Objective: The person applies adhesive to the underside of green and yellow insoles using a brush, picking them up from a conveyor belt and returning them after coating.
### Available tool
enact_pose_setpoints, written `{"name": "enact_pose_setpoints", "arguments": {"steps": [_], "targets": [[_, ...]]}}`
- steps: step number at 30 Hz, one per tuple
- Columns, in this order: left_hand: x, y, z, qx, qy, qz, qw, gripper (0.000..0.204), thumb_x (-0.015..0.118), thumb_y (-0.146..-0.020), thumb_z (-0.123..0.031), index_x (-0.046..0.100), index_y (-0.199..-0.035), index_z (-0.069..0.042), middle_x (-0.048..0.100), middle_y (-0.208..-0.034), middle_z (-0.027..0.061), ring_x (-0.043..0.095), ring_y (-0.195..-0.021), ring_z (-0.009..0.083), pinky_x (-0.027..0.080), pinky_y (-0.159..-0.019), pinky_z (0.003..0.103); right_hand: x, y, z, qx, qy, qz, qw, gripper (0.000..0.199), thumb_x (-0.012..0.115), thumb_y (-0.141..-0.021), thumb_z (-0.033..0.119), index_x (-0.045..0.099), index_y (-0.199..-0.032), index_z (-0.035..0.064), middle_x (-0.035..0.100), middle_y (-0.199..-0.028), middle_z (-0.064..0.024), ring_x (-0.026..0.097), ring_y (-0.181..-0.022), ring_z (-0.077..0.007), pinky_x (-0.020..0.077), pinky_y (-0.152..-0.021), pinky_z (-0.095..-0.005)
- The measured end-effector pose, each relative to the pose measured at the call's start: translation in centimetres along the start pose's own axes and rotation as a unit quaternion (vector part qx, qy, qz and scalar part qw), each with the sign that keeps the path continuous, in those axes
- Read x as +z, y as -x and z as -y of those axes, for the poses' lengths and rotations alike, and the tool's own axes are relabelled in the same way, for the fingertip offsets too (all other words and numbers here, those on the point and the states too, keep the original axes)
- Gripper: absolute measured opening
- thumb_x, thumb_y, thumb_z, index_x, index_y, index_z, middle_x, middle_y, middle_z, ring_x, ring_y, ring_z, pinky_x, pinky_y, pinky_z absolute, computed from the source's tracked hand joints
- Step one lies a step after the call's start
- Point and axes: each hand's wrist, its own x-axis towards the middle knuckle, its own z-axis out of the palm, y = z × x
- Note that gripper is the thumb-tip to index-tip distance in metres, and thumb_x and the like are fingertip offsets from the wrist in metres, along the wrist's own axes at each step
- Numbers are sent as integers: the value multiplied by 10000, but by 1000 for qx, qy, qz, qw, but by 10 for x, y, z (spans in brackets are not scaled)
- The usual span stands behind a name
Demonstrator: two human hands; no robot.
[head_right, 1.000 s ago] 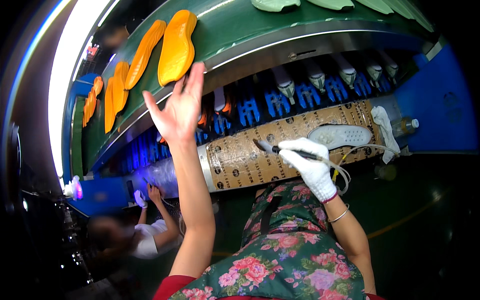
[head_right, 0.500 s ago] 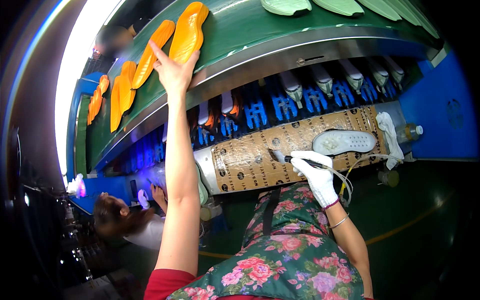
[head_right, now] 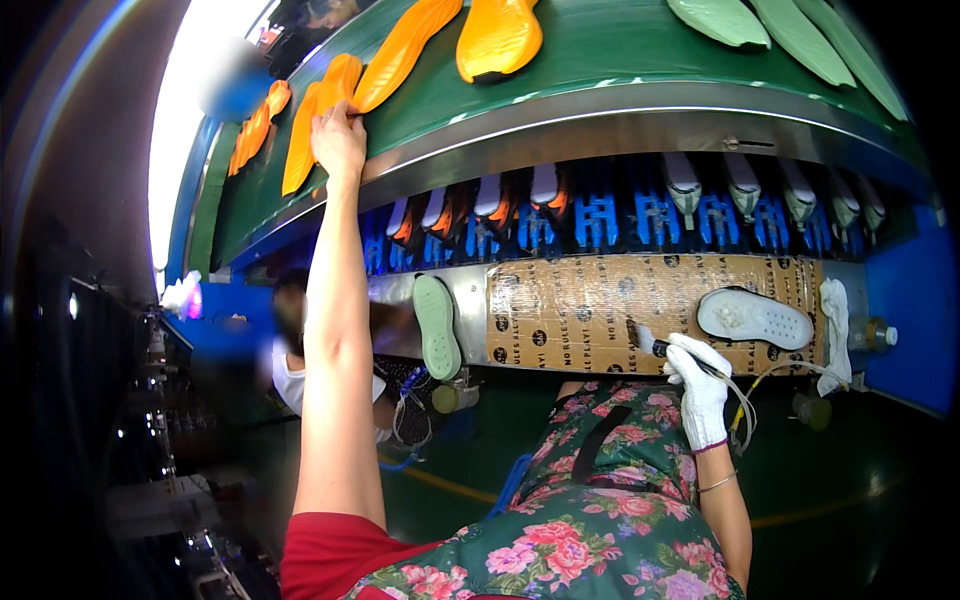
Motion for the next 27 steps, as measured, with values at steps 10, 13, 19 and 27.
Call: {"name": "enact_pose_setpoints", "arguments": {"steps": [10,13,19,27], "targets": [[-101,121,-55,-99,686,-96,714,229,569,-914,-37,445,-1106,-31,497,-1303,194,542,-1224,311,509,-1001,468,9,-8,9,-8,-1,1,1000,244,736,-855,40,718,-1088,-27,708,-805,-63,621,-623,-93,461,-560,-206],[-141,174,-47,-83,581,-258,768,283,611,-902,-172,444,-1081,-31,535,-1251,219,536,-1197,319,461,-1030,486,5,-12,12,-26,0,3,1000,247,737,-856,47,717,-1091,-28,703,-785,-62,622,-622,-94,462,-559,-211],[-227,215,-47,-398,540,-447,592,420,431,-964,-296,542,-1258,-18,621,-1242,192,626,-1119,325,501,-990,460,-3,-24,38,-101,-84,33,991,250,708,-876,44,696,-1114,-33,694,-780,-60,613,-619,-107,458,-560,-212],[-157,276,-89,-457,734,37,501,202,569,-940,-164,657,-1038,-10,700,-986,139,702,-848,246,594,-804,375,61,17,106,-149,-111,243,952,188,691,-848,-12,708,-1031,-50,719,-1000,-174,683,-718,-164,566,-627,-254]]}}
